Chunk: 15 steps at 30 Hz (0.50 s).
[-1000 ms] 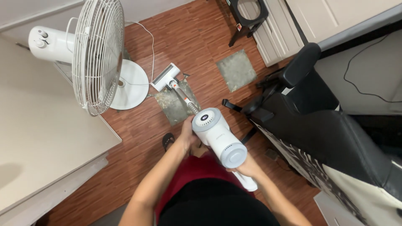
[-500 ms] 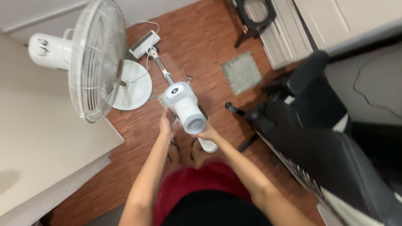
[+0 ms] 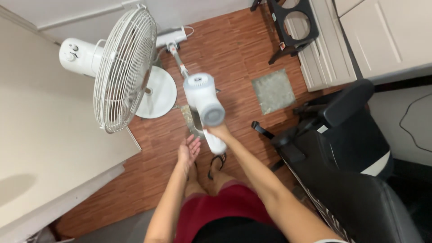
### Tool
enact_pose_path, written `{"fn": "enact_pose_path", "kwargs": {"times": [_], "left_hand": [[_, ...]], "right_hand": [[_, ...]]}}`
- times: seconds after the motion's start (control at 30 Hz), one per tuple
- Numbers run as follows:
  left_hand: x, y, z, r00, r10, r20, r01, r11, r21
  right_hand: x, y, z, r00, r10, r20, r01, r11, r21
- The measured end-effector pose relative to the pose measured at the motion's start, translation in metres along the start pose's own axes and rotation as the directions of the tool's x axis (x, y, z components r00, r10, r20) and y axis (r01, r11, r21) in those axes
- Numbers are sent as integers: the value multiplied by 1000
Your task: The person moves a chair and a fan aside by hand and vacuums the floor with a vacuum cleaner.
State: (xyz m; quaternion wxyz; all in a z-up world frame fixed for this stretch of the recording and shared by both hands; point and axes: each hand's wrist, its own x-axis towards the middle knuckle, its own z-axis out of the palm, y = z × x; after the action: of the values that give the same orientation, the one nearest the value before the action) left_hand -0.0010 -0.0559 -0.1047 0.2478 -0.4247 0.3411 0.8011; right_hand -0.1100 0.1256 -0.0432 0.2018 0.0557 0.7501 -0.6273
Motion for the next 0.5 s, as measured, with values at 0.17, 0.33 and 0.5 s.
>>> {"fn": "enact_pose_path", "kwargs": {"times": [0.17, 0.33, 0.5], "left_hand": [[-2, -22, 28, 997, -22, -77, 41, 965, 257], [-81, -62, 130, 928, -313, 200, 249, 924, 290], [-117, -60, 214, 829, -347, 438, 197, 915, 353]], "right_hand": [[-99, 12, -37, 962, 250, 107, -238, 964, -116], [-199, -75, -105, 916, 354, -188, -318, 928, 194], [-229, -174, -172, 894, 298, -335, -192, 929, 316]]}}
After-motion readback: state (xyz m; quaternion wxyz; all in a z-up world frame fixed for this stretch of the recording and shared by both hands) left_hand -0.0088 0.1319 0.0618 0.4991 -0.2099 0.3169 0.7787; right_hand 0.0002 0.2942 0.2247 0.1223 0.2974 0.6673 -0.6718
